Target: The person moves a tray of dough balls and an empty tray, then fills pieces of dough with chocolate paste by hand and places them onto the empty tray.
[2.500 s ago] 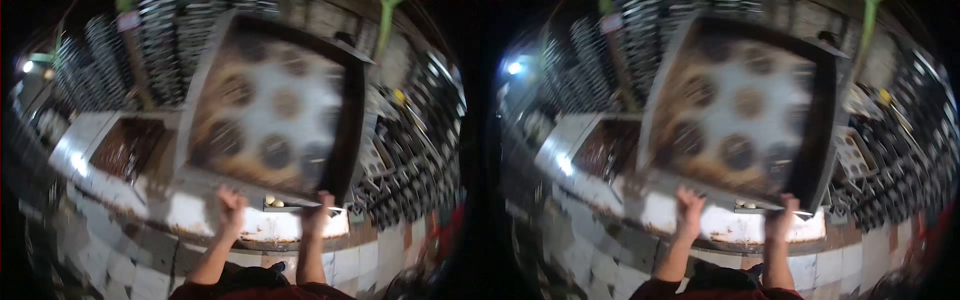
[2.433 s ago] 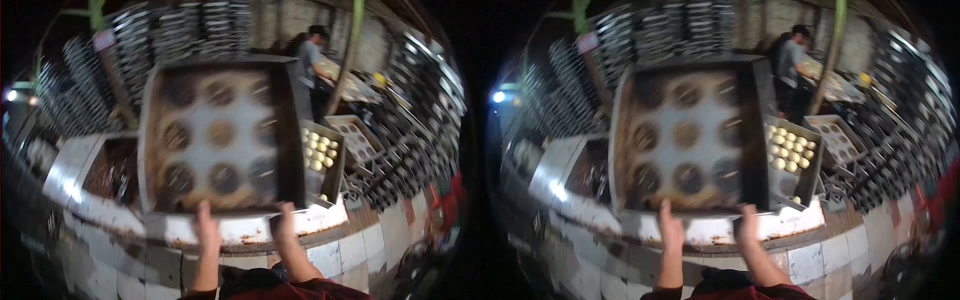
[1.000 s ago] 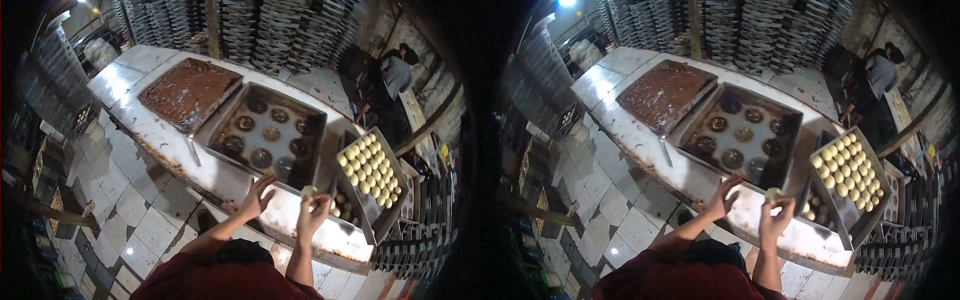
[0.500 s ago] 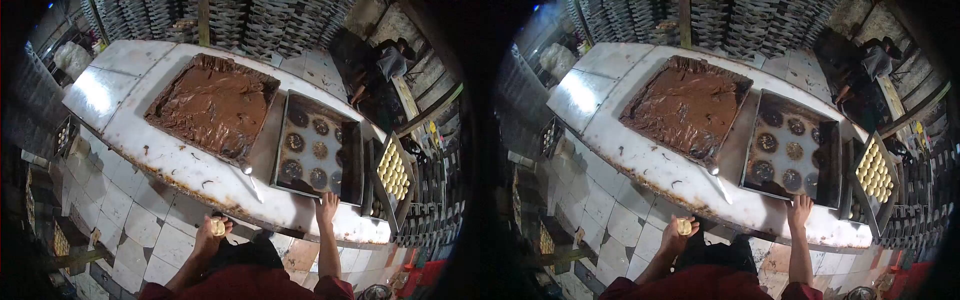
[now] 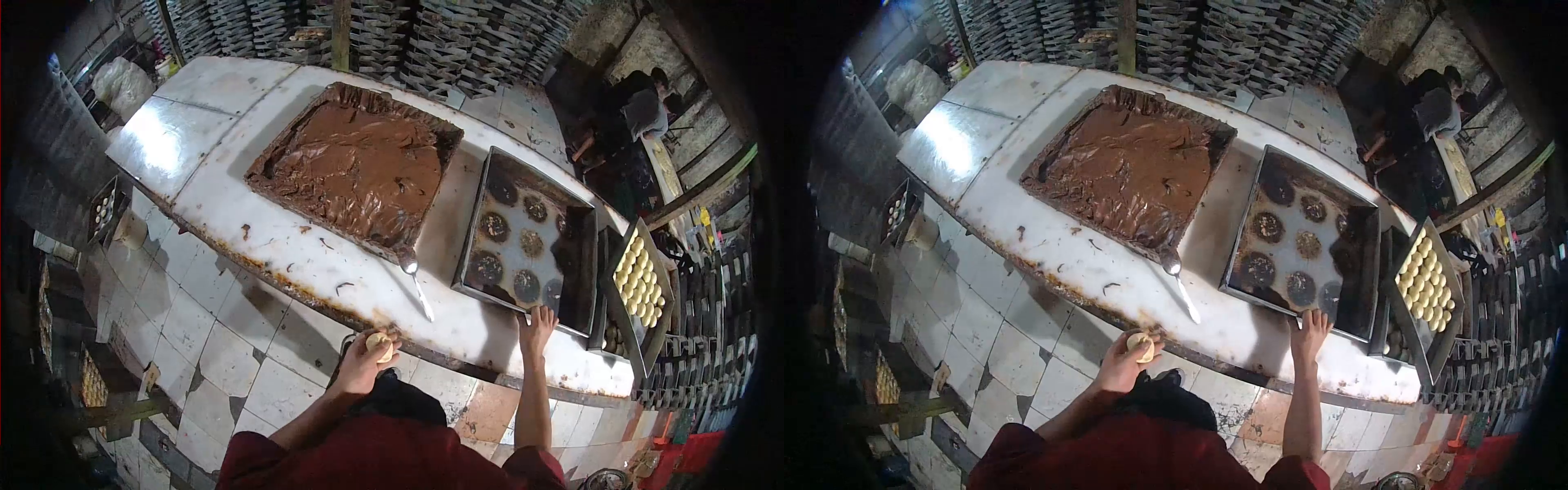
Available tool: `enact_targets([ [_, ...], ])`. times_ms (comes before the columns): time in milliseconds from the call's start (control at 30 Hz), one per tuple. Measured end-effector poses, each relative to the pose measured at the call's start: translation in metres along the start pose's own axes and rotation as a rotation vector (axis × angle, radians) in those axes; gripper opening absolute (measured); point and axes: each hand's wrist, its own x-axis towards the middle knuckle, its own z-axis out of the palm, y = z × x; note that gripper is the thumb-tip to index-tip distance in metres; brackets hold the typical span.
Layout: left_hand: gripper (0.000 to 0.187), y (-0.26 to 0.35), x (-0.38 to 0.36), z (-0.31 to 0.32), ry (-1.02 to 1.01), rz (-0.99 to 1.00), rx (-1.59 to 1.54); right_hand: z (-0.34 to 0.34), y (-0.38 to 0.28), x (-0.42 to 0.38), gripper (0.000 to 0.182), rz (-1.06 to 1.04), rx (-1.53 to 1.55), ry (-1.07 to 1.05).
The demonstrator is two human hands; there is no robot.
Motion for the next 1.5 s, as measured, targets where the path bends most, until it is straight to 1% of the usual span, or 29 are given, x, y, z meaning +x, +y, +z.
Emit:
enact_targets([
  [200, 0.027, -0.025, -0.002, 0.030, -0.108, 0.021, 0.080, -0.008, -0.020, 0.004, 0.032, 0.004, 0.060, 0.018],
  [267, 0.026, -0.040, -0.001, 0.031, -0.138, 0.039, 0.090, -0.019, -0.039, 0.001, 0.039, 0.027, 0.027, 0.030],
  [333, 0.025, -0.054, 0.007, 0.031, -0.201, 0.123, 0.076, -0.043, -0.075, -0.002, 0.039, 0.130, 0.152, 0.240],
  [400, 0.032, -0.055, 0.002, 0.043, -0.174, 0.169, 0.088, -0.053, -0.134, -0.019, 0.039, 0.368, 0.901, 0.275],
  [433, 0.035, -0.041, -0.018, 0.062, -0.205, 0.062, 0.278, -0.064, -0.177, -0.026, 0.039, 0.363, 1.050, 0.175],
  [500, 0.040, -0.033, -0.023, 0.068, -0.427, 0.143, 0.184, -0.059, -0.213, -0.009, 0.038, 0.365, 1.198, 0.082],
  [533, 0.040, -0.023, -0.020, 0.056, -0.427, 0.137, 0.175, -0.047, -0.212, 0.008, 0.039, 0.512, 1.501, 0.012],
  [567, 0.041, -0.004, -0.018, 0.032, -0.433, 0.026, -0.111, -0.034, -0.216, 0.017, 0.040, 0.668, 1.802, -0.057],
  [600, 0.043, 0.017, -0.014, 0.006, -0.434, -0.095, -0.390, -0.021, -0.225, 0.017, 0.040, 0.682, 1.793, -0.045],
  [667, 0.046, 0.043, 0.003, -0.039, -0.397, 0.078, -0.433, -0.001, -0.245, 0.011, 0.053, 0.218, 1.024, -0.053],
  [700, 0.044, 0.060, 0.000, -0.044, -0.019, 0.056, -0.304, 0.000, -0.263, 0.013, 0.066, 0.195, 0.844, -0.101],
  [733, 0.042, 0.068, 0.011, -0.051, 0.057, 0.034, -0.298, 0.006, -0.277, 0.016, 0.058, 0.375, 0.855, -0.152],
  [800, 0.040, 0.073, 0.024, -0.056, 0.016, 0.052, 0.196, 0.021, -0.284, 0.020, 0.045, 0.556, 0.818, -0.081],
  [867, 0.047, 0.083, 0.036, -0.042, -0.045, 0.007, 0.280, -0.025, -0.300, 0.040, 0.025, 0.316, 0.674, 0.050],
  [900, 0.048, 0.087, 0.043, -0.032, -0.125, 0.003, 0.312, -0.042, -0.305, 0.043, 0.019, 0.205, 0.720, 0.053],
  [933, 0.051, 0.090, 0.055, -0.018, -0.233, 0.048, 0.467, -0.045, -0.311, 0.047, 0.025, 0.173, 0.829, 0.010],
  [1000, 0.054, 0.107, 0.044, 0.018, -0.462, 0.195, 0.628, -0.052, -0.310, 0.079, 0.025, 0.009, 0.555, -0.185],
  [1033, 0.054, 0.118, 0.038, 0.019, -0.470, 0.172, 0.622, -0.065, -0.312, 0.103, 0.026, 0.070, 0.476, -0.315],
  [1067, 0.054, 0.128, 0.036, 0.019, -0.495, 0.009, 0.483, -0.070, -0.309, 0.131, 0.028, 0.119, 0.398, -0.442],
  [1100, 0.053, 0.136, 0.037, 0.016, -0.517, -0.150, 0.345, -0.066, -0.298, 0.147, 0.030, -0.182, 0.253, -0.345],
  [1133, 0.053, 0.143, 0.036, 0.007, -0.523, -0.169, 0.341, -0.070, -0.296, 0.162, 0.031, -0.296, 0.100, -0.440],
  [1200, 0.052, 0.154, 0.032, -0.015, -0.273, -0.518, 0.133, -0.068, -0.293, 0.173, 0.030, -0.546, -0.122, -0.611],
  [1233, 0.046, 0.157, 0.033, -0.015, -0.124, -0.483, 0.042, -0.071, -0.295, 0.173, 0.030, -0.536, -0.128, -0.625],
  [1300, 0.044, 0.155, 0.045, -0.020, -0.072, -0.441, -0.030, -0.078, -0.304, 0.172, 0.029, -0.607, -0.306, -0.792],
  [1333, 0.043, 0.152, 0.053, -0.021, -0.017, -0.383, -0.106, -0.082, -0.302, 0.172, 0.029, -0.598, -0.309, -0.791],
  [1400, 0.040, 0.139, 0.068, -0.018, -0.010, -0.372, -0.074, -0.091, -0.294, 0.173, 0.029, -0.414, -0.179, -0.938],
  [1433, 0.039, 0.133, 0.075, -0.014, -0.005, -0.393, -0.194, -0.095, -0.289, 0.167, 0.029, -0.414, -0.178, -0.927],
  [1467, 0.038, 0.131, 0.080, -0.007, 0.001, -0.408, -0.316, -0.100, -0.281, 0.153, 0.030, -0.404, -0.081, -0.724],
  [1500, 0.038, 0.135, 0.079, 0.005, -0.201, -0.265, -0.450, -0.098, -0.279, 0.138, 0.032, -0.294, 0.122, -0.613],
])
